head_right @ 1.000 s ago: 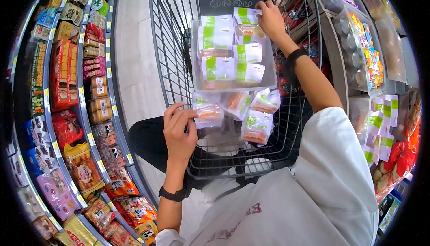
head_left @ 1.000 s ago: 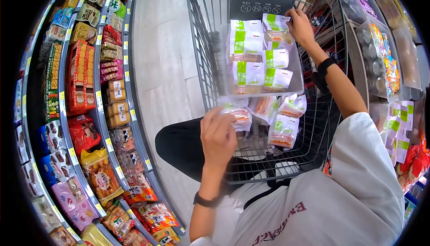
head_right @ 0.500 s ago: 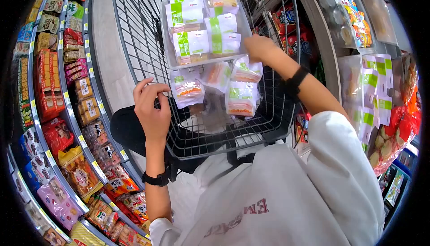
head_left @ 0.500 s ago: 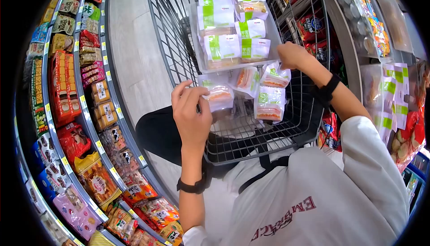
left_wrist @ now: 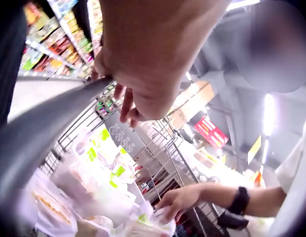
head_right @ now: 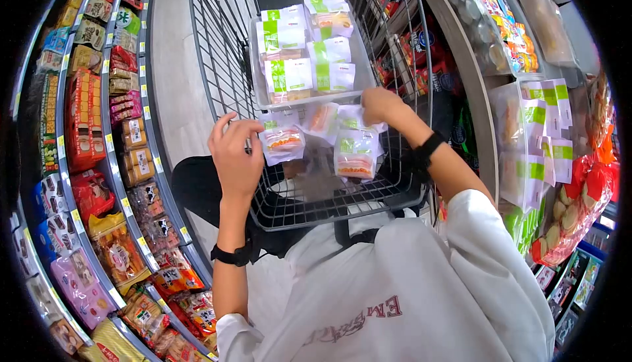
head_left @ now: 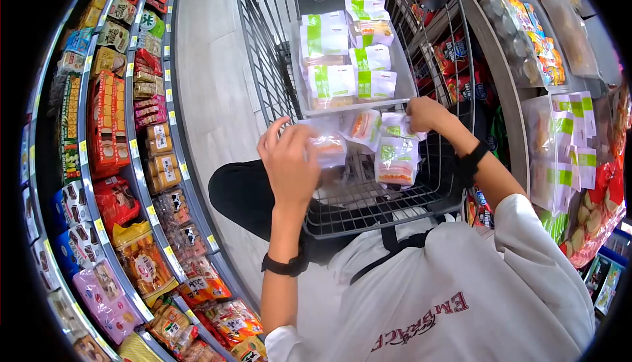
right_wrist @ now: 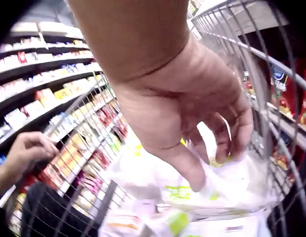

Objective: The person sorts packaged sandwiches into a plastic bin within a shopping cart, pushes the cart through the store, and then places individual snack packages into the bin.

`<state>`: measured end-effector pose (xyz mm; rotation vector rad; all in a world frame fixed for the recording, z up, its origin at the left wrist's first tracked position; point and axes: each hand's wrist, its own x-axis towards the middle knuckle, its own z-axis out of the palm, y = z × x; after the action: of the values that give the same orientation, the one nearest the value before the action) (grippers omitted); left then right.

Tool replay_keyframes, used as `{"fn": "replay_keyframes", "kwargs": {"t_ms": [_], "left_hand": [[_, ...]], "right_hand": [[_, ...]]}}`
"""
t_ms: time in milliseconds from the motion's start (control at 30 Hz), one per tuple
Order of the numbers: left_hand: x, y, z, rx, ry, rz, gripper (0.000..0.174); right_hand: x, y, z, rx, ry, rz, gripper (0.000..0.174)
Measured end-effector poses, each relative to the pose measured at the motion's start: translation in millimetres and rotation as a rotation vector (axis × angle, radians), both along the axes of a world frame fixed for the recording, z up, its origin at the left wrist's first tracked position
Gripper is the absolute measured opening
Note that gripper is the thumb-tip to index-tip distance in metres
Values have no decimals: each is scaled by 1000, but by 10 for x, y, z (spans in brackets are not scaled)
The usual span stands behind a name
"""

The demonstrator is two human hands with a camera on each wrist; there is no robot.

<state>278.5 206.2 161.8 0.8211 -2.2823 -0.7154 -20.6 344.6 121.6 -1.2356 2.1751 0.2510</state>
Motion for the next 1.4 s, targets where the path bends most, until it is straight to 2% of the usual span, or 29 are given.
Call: {"fn": "replay_keyframes", "kwargs": {"t_ms": [67,100,133,167,200,233,300,333,400,467,500,567,633,667,700,733,800,833,867,933,1000,1033,1067,1100,1133,1200,1267,1333,1400], "left_hand": [[-84,205,177,-21,-196,26,13],[-87,301,260,57,-307,-74,34],[-140,403,365,58,-312,-74,34],[-209,508,480,62,-344,-70,49],[-260,576,542,62,-376,-62,64],[-303,596,489,55,-378,-52,64],[-391,593,307,313,3,-194,88],[-420,586,312,305,-2,-190,88],[-469,550,313,334,95,-163,91],[-477,528,210,294,80,-112,86],[-466,522,200,275,85,-104,81],[-434,512,215,257,84,-98,77],[-431,477,305,744,25,-117,60],[-410,474,224,746,20,-117,60],[-413,451,193,895,167,-146,59],[-415,435,182,1041,317,-173,58],[-370,480,158,1179,421,-130,61],[-366,474,87,1207,509,-82,61],[-375,459,38,1233,598,-37,61],[-387,427,10,1261,553,-78,60],[-406,437,-82,1042,382,-117,74],[-458,494,-89,1049,521,-69,71],[-458,492,-88,1052,518,-67,71],[-467,483,-70,973,409,44,70],[-474,470,-62,890,304,153,69],[-413,468,-204,873,314,164,63],[-318,501,-293,701,153,80,58],[-308,539,-307,744,155,124,53],[-306,555,-339,727,129,107,51]], "right_hand": [[112,-101,354,-34,15,-16,27],[165,-133,552,-54,-90,-94,28],[226,-143,669,-71,-201,-172,30],[272,-153,704,-134,-430,-407,26],[347,-151,773,-136,-436,-400,26],[442,-134,863,-245,-680,-458,25],[627,-91,933,-405,-1062,-572,24],[728,-76,952,-457,-1199,-632,23],[898,-57,1052,-513,-1240,-718,21],[890,-42,1101,-626,-1165,-542,20],[852,-28,1065,-627,-1172,-547,20],[736,-18,972,-739,-809,-265,20],[713,-89,1128,-858,-734,-200,21],[699,-114,1179,-969,-655,-128,21],[624,-101,1157,-965,-573,10,34],[620,-70,1080,-966,-577,7,34],[651,-25,861,-955,-533,-288,64],[617,-39,844,-847,-778,-463,89],[569,-15,707,-851,-777,-460,89],[552,-39,564,-631,-1117,-340,84],[578,-22,480,-686,-1162,-325,79],[540,-71,408,-652,-1077,-437,75],[501,-113,360,-617,-988,-548,71],[457,-160,461,-596,-987,-657,61],[358,-199,269,-728,-955,-708,56],[25,-291,3,-825,-937,-794,54],[-274,-463,-198,-805,-811,-892,65],[-394,-599,-281,-795,-759,-883,59],[-596,-683,-620,-846,154,-322,60]]}}
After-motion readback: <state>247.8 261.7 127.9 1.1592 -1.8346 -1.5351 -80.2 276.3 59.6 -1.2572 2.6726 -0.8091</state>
